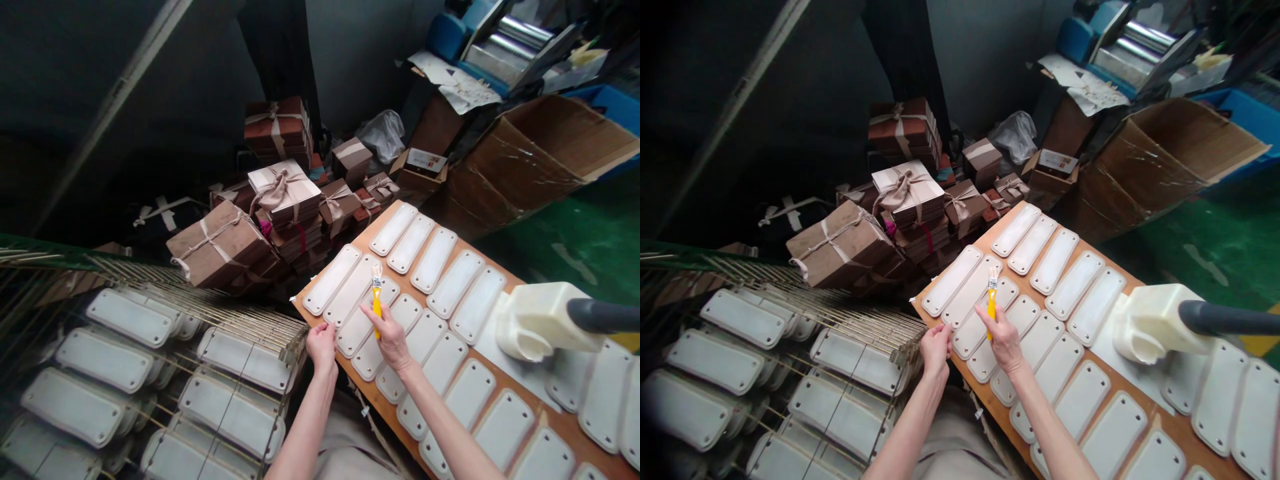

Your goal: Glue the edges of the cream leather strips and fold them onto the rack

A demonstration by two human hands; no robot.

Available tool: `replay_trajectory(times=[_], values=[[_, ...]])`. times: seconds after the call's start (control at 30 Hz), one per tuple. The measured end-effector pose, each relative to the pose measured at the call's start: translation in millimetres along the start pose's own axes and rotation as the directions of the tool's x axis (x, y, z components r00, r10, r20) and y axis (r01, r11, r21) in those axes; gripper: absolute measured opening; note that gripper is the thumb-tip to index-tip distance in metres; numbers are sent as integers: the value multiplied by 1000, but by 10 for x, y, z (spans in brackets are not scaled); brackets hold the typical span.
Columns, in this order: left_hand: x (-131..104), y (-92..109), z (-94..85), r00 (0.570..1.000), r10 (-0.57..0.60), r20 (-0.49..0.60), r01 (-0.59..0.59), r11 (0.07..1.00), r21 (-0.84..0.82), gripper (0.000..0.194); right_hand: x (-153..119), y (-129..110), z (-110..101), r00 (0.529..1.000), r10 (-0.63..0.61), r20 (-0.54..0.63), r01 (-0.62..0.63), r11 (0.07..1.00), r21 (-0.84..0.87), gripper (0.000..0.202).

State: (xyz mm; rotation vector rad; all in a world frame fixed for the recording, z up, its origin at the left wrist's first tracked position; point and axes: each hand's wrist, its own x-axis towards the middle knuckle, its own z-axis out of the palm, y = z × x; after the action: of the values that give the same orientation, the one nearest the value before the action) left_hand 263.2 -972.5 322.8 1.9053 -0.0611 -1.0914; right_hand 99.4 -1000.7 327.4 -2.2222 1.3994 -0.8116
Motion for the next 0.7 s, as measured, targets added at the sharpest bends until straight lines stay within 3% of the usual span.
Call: replay_trajectory(times=[0.2,0.5,0.7], values=[[-23,91,-3,995,-90,52,93,994,-65,28,49,-1,261,996,-87,-9,86,993,-83,53],[-36,199,14,978,-148,143,166,978,-123,34,61,64,483,998,-43,-34,33,970,-242,52],[-6,182,-10,970,-37,242,31,999,27,35,112,-8,375,999,-20,-33,16,995,-100,54]])
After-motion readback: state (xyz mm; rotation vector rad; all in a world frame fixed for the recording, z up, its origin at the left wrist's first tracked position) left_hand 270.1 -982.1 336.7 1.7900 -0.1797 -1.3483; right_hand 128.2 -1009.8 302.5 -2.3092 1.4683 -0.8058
